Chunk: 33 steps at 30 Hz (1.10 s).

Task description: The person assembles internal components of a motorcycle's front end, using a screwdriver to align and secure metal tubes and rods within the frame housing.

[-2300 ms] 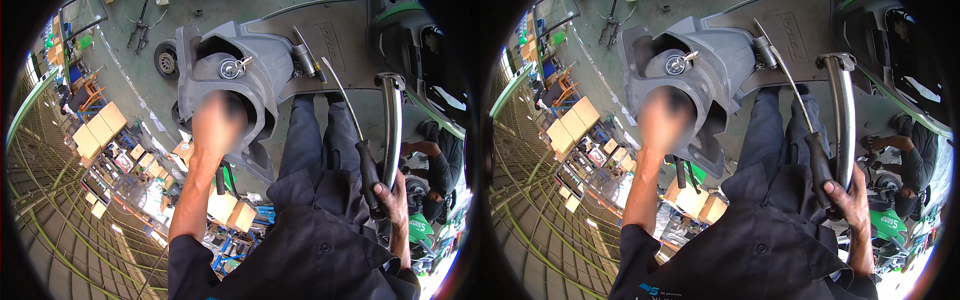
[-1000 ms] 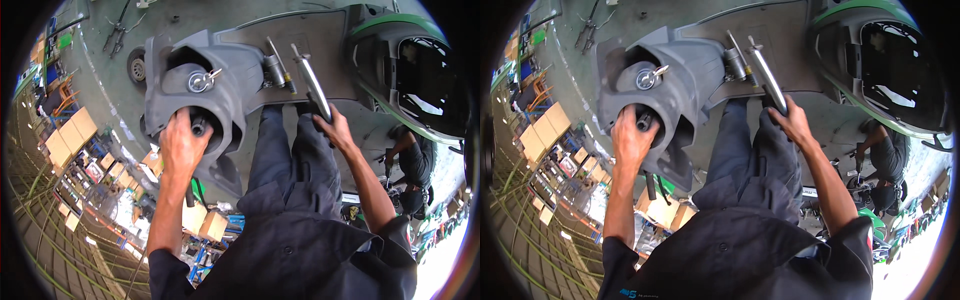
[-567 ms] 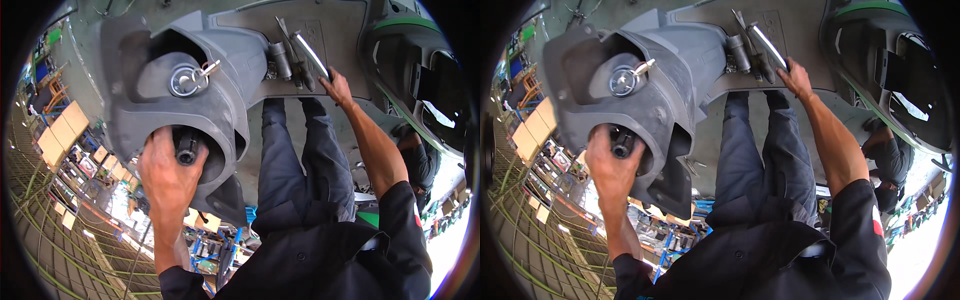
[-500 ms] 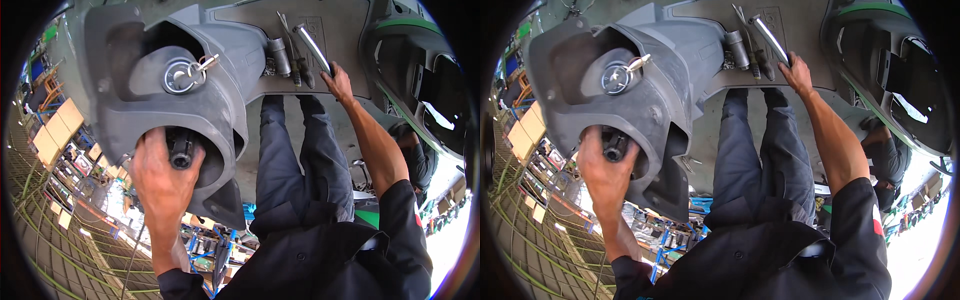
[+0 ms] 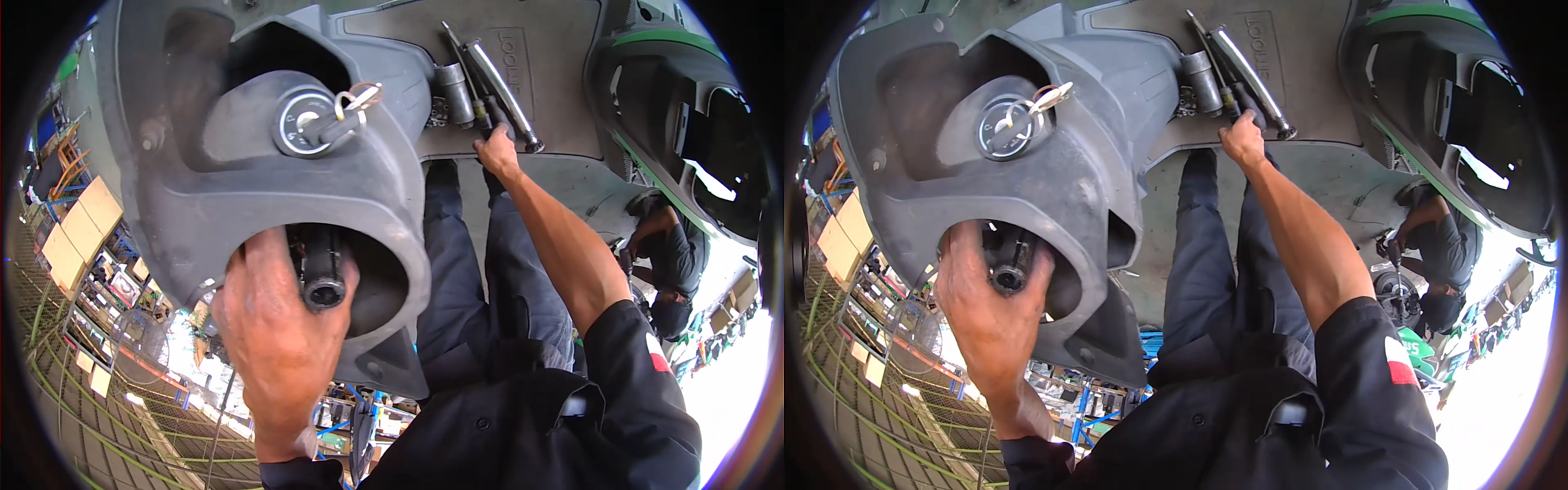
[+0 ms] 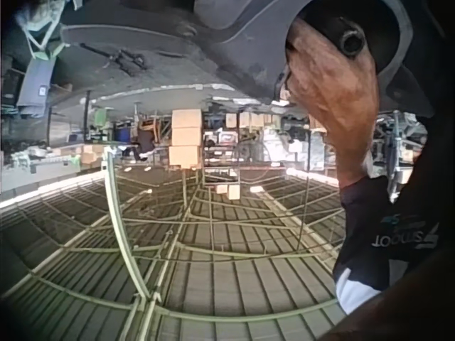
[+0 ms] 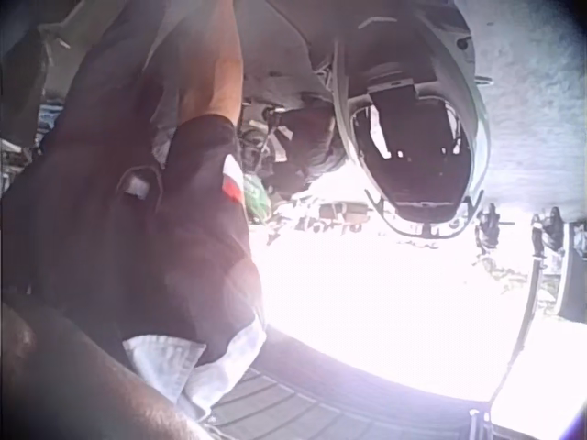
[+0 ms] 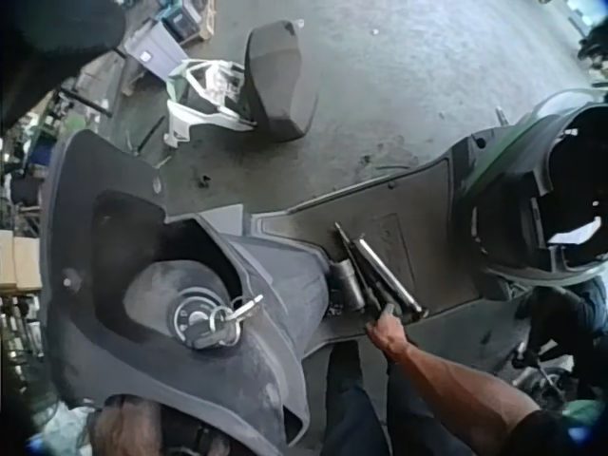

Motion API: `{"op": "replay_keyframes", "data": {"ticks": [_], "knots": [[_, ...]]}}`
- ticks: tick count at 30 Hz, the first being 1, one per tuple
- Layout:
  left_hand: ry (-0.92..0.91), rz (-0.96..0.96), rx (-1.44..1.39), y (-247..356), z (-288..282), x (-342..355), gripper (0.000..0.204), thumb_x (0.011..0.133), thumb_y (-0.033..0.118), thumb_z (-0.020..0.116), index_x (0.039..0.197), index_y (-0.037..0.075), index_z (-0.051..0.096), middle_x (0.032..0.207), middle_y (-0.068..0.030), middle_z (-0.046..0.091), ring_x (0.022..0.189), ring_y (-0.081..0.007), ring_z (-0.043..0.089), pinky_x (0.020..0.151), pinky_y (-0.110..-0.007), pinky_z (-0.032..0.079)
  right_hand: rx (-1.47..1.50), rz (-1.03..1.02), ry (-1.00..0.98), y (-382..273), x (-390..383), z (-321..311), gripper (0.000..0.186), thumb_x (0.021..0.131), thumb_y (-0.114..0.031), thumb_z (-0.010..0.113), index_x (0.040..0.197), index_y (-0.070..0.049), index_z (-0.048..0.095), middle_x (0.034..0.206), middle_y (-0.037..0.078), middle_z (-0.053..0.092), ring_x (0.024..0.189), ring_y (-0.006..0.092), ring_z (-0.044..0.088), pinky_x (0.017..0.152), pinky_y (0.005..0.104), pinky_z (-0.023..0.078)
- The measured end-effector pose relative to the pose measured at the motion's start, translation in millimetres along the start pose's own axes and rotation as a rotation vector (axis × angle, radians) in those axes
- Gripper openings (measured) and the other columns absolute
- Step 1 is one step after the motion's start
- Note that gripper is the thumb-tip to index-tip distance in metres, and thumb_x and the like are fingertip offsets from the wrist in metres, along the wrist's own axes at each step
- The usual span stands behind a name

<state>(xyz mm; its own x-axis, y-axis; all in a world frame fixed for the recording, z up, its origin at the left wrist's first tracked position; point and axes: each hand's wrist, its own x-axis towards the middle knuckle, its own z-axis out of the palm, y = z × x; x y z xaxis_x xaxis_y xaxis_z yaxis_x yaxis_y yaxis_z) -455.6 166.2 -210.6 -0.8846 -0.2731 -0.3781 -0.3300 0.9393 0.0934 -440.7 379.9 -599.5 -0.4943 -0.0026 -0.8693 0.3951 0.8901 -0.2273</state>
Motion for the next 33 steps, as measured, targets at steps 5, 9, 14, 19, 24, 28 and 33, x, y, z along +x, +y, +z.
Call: {"op": "replay_keyframes", "data": {"ticks": [5,9,14,19,24,28,33], "knots": [[-0.045,0.034,-0.013,3,2,2,0.063,0.065,0.011,0.08,0.12,-0.004,0.052,0.104,-0.0229,0.06,0.091,-0.0418,0.057,0.081,-0.048,0.044,0.301,0.202,0.282,4,19,17,0.069,0.078,-0.032,0.073,0.119,0.008,0.034,0.112,0.034,0.059,0.109,0.0451,0.058,0.096,0.0462,0.046],[-0.018,0.079,-0.053,-1,3,2,0.065,0.067,0.012,0.081,0.123,-0.003,0.051,0.107,-0.0228,0.06,0.096,-0.0414,0.057,0.085,-0.047,0.043,0.222,0.069,0.351,4,-1,15,0.069,0.08,-0.037,0.072,0.125,0.002,0.037,0.109,0.03,0.061,0.107,0.0445,0.059,0.093,0.049,0.046],[-0.065,0.086,-0.136,0,-3,4,0.059,0.068,0.011,0.081,0.118,-0.002,0.052,0.103,-0.0212,0.063,0.093,-0.0395,0.061,0.081,-0.044,0.046,0.569,-0.095,0.057,0,-73,-48,0.052,0.087,-0.036,0.066,0.124,-0.002,0.055,0.09,0.015,0.066,0.086,0.0226,0.065,0.077,0.0359,0.05],[-0.197,0.109,-0.146,-12,-10,6,0.065,0.073,0.02,0.079,0.121,-0.008,0.045,0.106,-0.0291,0.058,0.095,-0.0469,0.057,0.08,-0.049,0.047,0.69,-0.372,0.151,16,-208,-169,0.055,0.085,-0.028,0.067,0.129,0.001,0.051,0.097,0.01,0.061,0.078,0.0137,0.059,0.066,0.0271,0.049],[-0.163,0.148,-0.16,-7,-8,10,0.062,0.073,0.018,0.078,0.119,-0.008,0.046,0.105,-0.0299,0.058,0.097,-0.0478,0.057,0.082,-0.049,0.047,0.417,-0.476,0.255,3,-323,-289,0.071,0.076,-0.041,0.068,0.131,0.0,0.05,0.092,0.01,0.059,0.074,0.0122,0.056,0.062,0.0266,0.045],[-0.146,0.097,-0.126,-7,-3,10,0.063,0.073,0.018,0.078,0.12,-0.008,0.044,0.105,-0.0313,0.057,0.097,-0.0486,0.057,0.084,-0.05,0.047,0.092,-0.658,0.224,-27,-354,-314,0.068,0.073,-0.038,0.069,0.128,-0.001,0.052,0.09,0.01,0.057,0.074,0.015,0.055,0.065,0.031,0.045],[-0.107,0.088,-0.08,-7,2,9,0.052,0.072,0.015,0.077,0.111,-0.005,0.049,0.102,-0.0264,0.06,0.095,-0.0449,0.058,0.083,-0.048,0.046,-0.251,-0.805,0.225,-82,-377,-311,0.065,0.069,-0.035,0.07,0.125,-0.003,0.056,0.086,0.009,0.056,0.073,0.0186,0.053,0.07,0.0365,0.044]]}}
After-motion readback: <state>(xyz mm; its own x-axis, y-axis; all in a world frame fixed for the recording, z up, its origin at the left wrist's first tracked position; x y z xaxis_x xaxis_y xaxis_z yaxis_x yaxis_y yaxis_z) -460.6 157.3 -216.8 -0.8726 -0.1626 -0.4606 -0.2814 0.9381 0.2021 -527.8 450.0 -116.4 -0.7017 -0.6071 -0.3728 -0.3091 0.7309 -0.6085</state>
